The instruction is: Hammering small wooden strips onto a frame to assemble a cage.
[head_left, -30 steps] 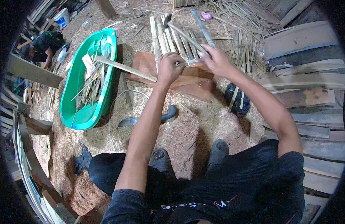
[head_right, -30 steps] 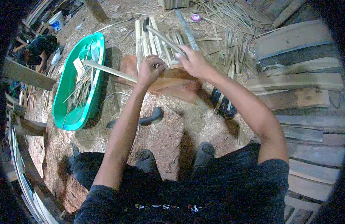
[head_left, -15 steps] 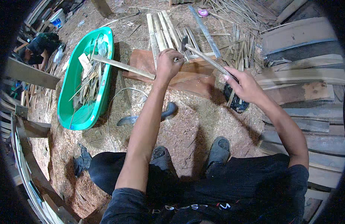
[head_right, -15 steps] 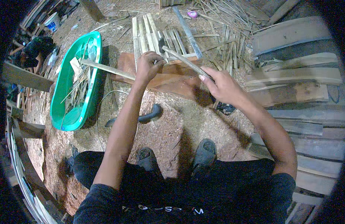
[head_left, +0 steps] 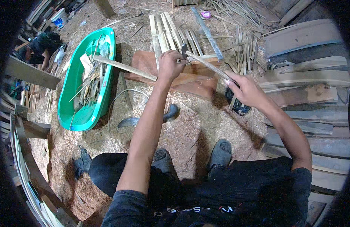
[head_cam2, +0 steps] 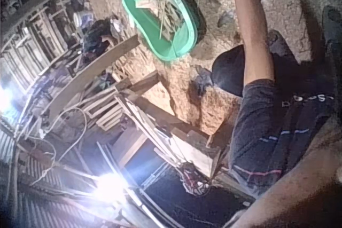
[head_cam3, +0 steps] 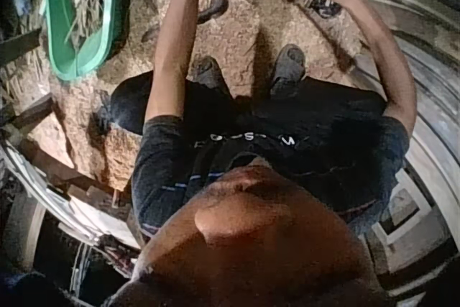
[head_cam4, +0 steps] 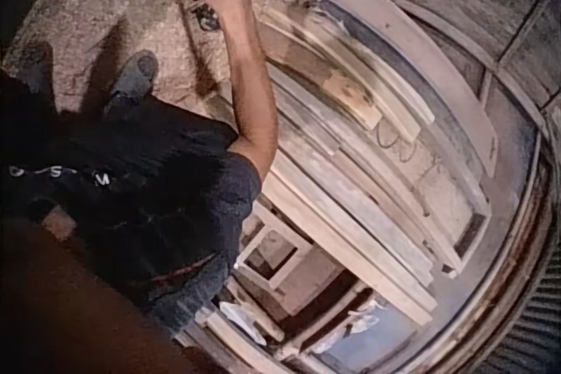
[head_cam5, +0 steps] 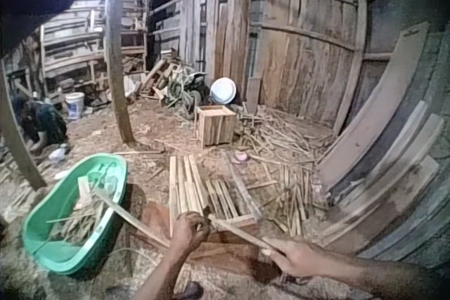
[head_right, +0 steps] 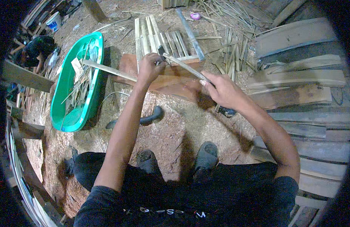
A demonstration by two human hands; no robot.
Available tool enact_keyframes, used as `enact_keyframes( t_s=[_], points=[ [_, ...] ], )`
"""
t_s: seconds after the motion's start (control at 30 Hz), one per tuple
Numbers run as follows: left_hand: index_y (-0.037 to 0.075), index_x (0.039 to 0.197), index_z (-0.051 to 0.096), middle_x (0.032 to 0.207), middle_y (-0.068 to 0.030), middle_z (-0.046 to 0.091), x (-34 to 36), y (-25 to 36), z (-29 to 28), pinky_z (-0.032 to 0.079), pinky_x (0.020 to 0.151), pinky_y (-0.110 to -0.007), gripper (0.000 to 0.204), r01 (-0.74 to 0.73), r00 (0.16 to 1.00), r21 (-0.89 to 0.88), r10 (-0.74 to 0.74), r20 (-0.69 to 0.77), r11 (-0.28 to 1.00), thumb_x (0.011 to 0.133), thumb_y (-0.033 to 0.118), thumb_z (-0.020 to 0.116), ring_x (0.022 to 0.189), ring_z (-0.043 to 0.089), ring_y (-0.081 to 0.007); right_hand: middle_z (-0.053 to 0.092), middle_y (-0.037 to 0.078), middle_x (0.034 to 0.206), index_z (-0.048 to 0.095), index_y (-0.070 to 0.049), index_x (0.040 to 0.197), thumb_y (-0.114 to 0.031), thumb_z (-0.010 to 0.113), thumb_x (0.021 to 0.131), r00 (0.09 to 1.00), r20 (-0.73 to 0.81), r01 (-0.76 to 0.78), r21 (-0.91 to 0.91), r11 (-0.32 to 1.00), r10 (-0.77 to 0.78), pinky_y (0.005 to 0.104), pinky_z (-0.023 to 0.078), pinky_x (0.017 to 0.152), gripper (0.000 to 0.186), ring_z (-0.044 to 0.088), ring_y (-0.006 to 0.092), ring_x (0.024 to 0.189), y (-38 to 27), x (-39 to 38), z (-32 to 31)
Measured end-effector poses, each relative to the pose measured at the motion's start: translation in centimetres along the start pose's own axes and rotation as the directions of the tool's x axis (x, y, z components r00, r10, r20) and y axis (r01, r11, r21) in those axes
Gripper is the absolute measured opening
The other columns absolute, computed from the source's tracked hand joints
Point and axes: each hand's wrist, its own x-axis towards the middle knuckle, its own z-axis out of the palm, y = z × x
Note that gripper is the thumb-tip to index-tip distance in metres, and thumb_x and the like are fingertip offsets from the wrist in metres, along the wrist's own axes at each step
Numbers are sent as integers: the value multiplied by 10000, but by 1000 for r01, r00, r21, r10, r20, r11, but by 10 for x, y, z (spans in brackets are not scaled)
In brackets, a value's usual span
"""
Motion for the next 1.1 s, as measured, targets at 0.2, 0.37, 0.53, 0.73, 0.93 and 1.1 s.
enact_keyframes(
  t_s=[0.2, 0.37, 0.53, 0.73, 0.93, 1.1],
  points=[
    [40, 790, 739, 879, -110, 718, 4, 4, 1, 519, 833, -386, 117, 15, 1000, -28, -15, 26, 999, 723, 129, 773, 895, 673, -291, 647, 289, 822, 551, 62, 1287, -165, 538, 989, 998, -58, 6, -7, 1000, -6, 472, 504, 695, 374, 663, 432, 761, -3, -1, 0],
    [44, 798, 746, 878, -105, 722, 3, 3, 1, 523, 824, -386, 126, 15, 1000, -13, -15, 19, 1000, 719, 138, 776, 881, 676, -292, 648, 295, 817, 539, 60, 1298, -171, 532, 995, 997, -70, -28, 38, 999, 31, 481, 502, 696, 381, 662, 438, 758, -6, 0, 0],
    [116, 814, 763, 936, -13, 732, 1, -4, 3, 392, 986, -429, 125, 145, 985, -20, -142, 93, 989, 725, 202, 774, 1038, 637, -236, 627, 298, 779, 552, 57, 1280, -170, 536, 993, 996, -83, -24, -16, 1000, 22, 474, 491, 664, 366, 653, 433, 728, -9, 0, 1],
    [32, 806, 751, 875, -110, 724, 3, -1, 3, 524, 818, -390, 123, 19, 999, 3, -19, 38, 1000, 726, 123, 768, 875, 678, -292, 631, 302, 800, 558, 49, 1268, -155, 533, 987, 995, -91, -27, 18, 999, 28, 488, 481, 665, 348, 643, 452, 737, -7, 0, 3],
    [32, 813, 754, 875, -105, 726, 2, 2, 1, 527, 806, -380, 125, 7, 1000, -3, -7, 26, 1000, 726, 121, 770, 870, 681, -283, 625, 297, 792, 561, 44, 1225, -151, 526, 989, 993, -114, -5, -21, 1000, 2, 498, 471, 653, 308, 639, 456, 738, -12, 0, 3],
    [113, 786, 759, 882, -17, 730, 1, 1, 4, 402, 941, -417, 101, 145, 987, -55, -140, 76, 988, 734, 200, 765, 978, 655, -237, 607, 277, 749, 572, 44, 1098, -165, 528, 992, 998, -20, -54, -27, 998, 54, 489, 470, 666, 239, 636, 435, 732, -13, 1, 0]
  ],
)
